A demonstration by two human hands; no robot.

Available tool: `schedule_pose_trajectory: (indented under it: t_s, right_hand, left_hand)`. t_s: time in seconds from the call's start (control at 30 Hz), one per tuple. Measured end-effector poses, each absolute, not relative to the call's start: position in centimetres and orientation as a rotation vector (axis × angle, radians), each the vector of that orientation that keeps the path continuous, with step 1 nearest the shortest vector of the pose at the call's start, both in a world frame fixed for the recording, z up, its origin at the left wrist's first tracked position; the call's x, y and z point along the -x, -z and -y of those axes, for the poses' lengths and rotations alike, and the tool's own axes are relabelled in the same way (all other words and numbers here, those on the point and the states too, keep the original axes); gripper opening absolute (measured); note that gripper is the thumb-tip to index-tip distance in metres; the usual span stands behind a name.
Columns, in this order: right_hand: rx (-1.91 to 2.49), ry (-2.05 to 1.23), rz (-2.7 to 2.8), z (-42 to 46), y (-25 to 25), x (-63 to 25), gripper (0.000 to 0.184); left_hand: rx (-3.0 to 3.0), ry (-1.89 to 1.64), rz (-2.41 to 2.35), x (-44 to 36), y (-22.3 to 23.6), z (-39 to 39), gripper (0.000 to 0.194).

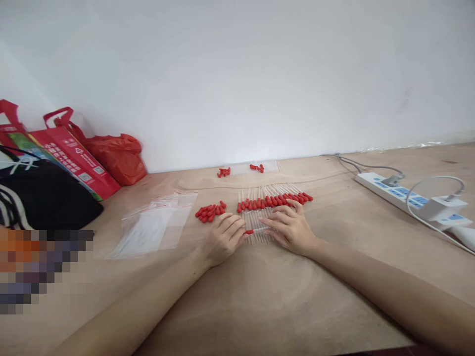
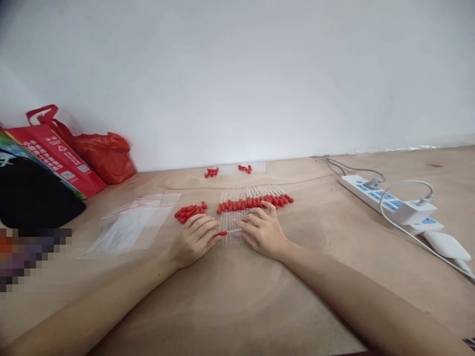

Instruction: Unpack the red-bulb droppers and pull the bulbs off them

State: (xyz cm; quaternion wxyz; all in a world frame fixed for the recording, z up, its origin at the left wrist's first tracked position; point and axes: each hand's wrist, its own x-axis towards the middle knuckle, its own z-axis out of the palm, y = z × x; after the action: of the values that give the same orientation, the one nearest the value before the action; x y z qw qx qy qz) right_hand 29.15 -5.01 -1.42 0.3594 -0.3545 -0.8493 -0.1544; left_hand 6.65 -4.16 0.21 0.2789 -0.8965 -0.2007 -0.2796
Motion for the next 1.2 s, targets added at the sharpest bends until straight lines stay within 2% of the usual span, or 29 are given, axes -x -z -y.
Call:
schedule_pose_trajectory:
  t_s: [0.1,0.27,1.0,1.2]
  right_hand:
    - [0.872,0.393,2.183,4.9,1.5,-28.7,0.019]
    - [0.886,0.381,2.197,4.9,1.4,-28.5,0.020]
    - [0.862,0.397,2.268,5.4,1.4,-29.0,0.020]
    - [1.061,0.349,2.113,5.1,1.6,-31.3,0.021]
  left_hand:
    - [2.438,0.835,0.614,-6.6,-0.2,4.3,0.009]
    - [2.637,0.866,0.864,-6.8,0.1,4.2,0.025]
    - [2.812,0.816,0.949,-6.6,-0.4,4.7,0.022]
    - [2.715,1.014,1.076,-3.5,0.0,4.7,0.022]
